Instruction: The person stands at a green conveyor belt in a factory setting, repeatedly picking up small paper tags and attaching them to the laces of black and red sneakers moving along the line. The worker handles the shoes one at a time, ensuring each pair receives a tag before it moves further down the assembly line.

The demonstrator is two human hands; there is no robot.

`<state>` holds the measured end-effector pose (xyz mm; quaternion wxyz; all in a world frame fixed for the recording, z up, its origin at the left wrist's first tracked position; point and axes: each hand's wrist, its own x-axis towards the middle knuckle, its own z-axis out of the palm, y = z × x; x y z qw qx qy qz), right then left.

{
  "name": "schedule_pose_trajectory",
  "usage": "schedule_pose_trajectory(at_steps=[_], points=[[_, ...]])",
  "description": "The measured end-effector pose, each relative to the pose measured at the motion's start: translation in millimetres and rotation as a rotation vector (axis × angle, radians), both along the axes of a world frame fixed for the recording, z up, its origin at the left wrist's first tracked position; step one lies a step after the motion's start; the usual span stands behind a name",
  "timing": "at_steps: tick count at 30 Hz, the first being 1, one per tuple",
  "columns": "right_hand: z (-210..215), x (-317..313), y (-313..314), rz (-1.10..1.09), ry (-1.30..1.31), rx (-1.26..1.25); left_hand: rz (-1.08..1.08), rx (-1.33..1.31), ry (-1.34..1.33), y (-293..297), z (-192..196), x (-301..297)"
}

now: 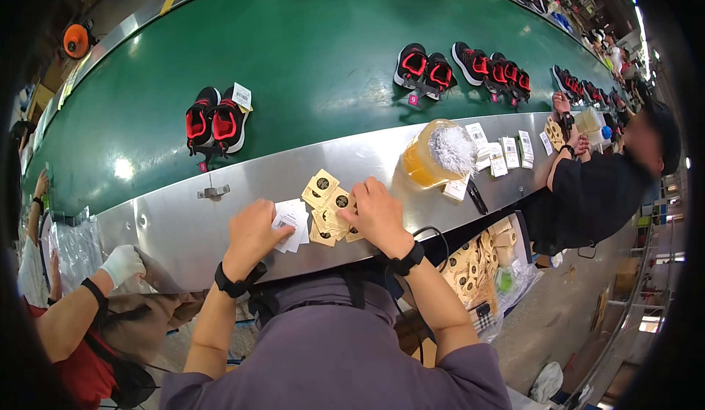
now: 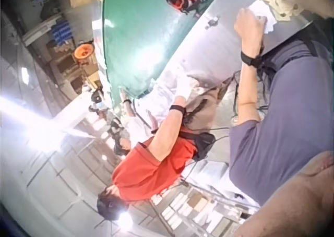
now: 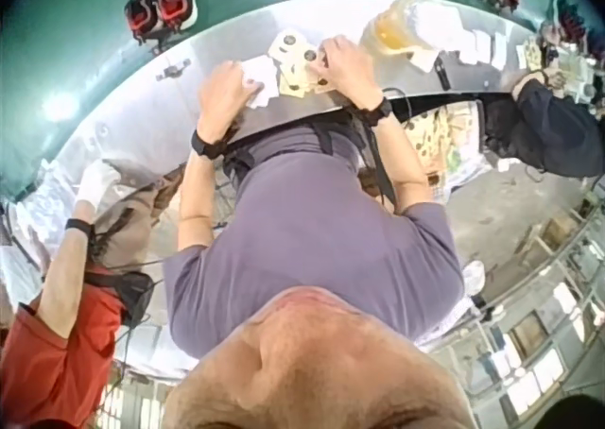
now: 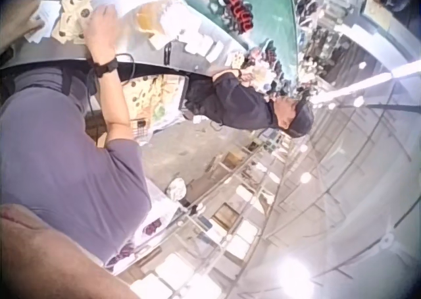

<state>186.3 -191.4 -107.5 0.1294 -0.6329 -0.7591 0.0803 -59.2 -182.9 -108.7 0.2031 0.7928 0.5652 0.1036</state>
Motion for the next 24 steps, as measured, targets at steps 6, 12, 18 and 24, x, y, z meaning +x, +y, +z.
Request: schedule_pose_trajectory(at_steps=[6, 12, 18, 24], points=[[-0.5, 20.6, -3.2, -0.134, 0.459, -0.258, 0.09, -0.288, -0.51, 2.4, -13.2, -7.7], [29.6, 25.3, -18.1, -0.04, 0.899, -0.448, -0.135, -0.392, -0.894, -9.5, 21.4, 27.5], [37.9, 36.7, -35.9, 0.158, 0.939, -0.388, -0.103, -0.525, -0.883, -13.5, 43.5, 63.1], [46.0, 46.4, -46.2, 0.14, 1.048, -0.367, -0.142, -0.396, -0.898, -13.7, 41.7, 79.5]])
